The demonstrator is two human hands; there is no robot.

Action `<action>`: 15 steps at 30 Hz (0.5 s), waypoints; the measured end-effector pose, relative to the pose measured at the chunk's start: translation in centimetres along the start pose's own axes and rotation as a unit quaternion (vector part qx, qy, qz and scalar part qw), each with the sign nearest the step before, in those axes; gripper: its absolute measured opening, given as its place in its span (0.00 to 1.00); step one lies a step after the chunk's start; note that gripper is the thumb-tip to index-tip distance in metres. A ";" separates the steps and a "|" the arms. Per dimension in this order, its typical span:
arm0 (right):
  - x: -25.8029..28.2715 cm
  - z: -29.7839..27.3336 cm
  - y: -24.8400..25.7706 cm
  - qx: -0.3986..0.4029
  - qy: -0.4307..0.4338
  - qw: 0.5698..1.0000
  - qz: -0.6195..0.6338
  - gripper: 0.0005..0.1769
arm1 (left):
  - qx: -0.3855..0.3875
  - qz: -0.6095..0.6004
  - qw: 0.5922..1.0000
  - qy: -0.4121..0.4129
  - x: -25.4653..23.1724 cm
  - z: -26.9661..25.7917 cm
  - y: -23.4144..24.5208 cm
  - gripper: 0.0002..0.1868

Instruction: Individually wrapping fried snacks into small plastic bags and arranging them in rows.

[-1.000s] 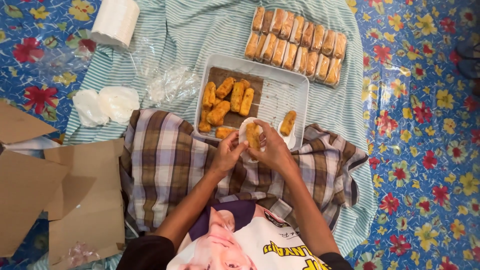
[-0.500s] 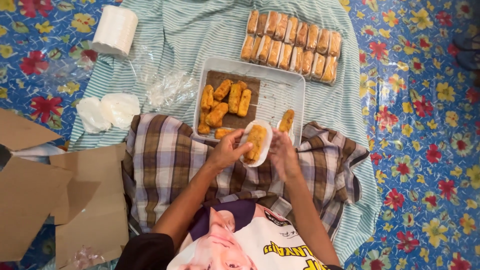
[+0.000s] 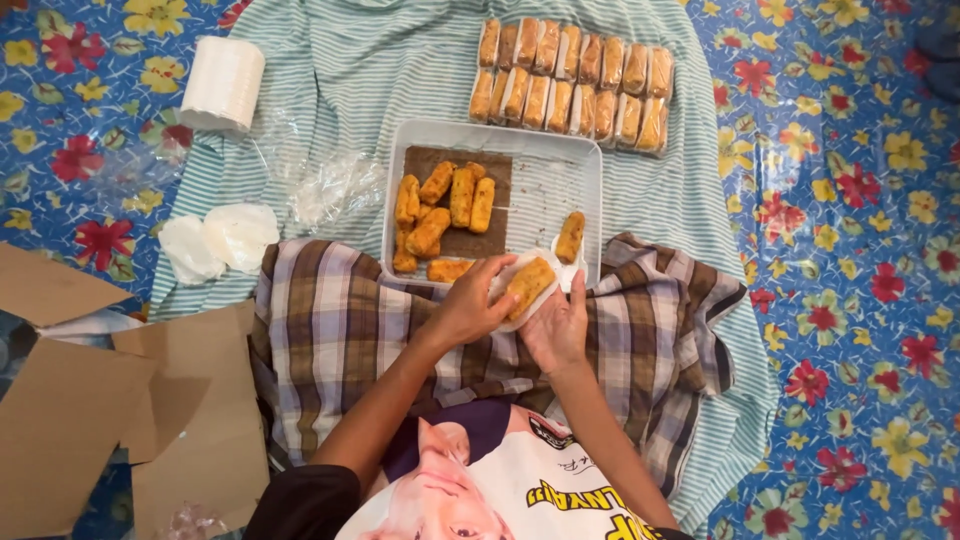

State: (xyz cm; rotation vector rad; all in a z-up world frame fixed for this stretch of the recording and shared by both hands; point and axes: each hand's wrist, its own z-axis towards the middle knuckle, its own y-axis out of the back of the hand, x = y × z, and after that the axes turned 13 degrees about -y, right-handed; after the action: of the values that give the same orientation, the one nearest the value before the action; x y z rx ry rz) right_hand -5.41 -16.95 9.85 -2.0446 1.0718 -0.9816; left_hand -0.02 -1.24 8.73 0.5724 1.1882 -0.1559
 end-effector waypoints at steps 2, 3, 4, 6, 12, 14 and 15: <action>-0.2 0.1 0.0 -0.006 0.012 1.000 0.006 0.42 | 0.021 0.043 0.999 -0.004 -1.0 -0.2 0.4 0.33; -0.3 0.2 0.0 -0.013 0.024 1.000 0.010 0.42 | 0.040 0.084 0.996 -0.009 -1.6 -0.3 0.5 0.33; -0.2 0.0 -0.3 -0.012 0.025 1.000 0.012 0.42 | 0.041 0.085 0.996 -0.009 -2.4 -0.4 0.8 0.33; -0.1 -0.3 -0.9 -0.014 0.045 0.999 0.016 0.41 | 0.014 0.149 0.988 -0.037 -4.2 -0.5 1.4 0.28; 0.1 -0.5 -1.0 -0.001 0.066 0.998 0.018 0.42 | -0.028 0.172 0.980 -0.097 -3.4 -0.6 -0.3 0.18; 0.0 -0.8 -1.4 -0.005 0.070 0.997 0.029 0.41 | -0.039 0.160 0.981 -0.098 -3.3 -0.3 -0.6 0.21; 0.0 -0.9 -1.7 -0.009 0.073 0.997 0.039 0.41 | -0.052 0.148 0.983 -0.098 -3.3 -0.2 -0.8 0.23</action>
State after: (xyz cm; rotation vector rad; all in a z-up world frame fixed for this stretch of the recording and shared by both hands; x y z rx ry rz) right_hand -5.47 -16.31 11.60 -1.9542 1.2304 -1.0972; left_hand -1.77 -2.39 11.38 0.6193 0.9028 0.1002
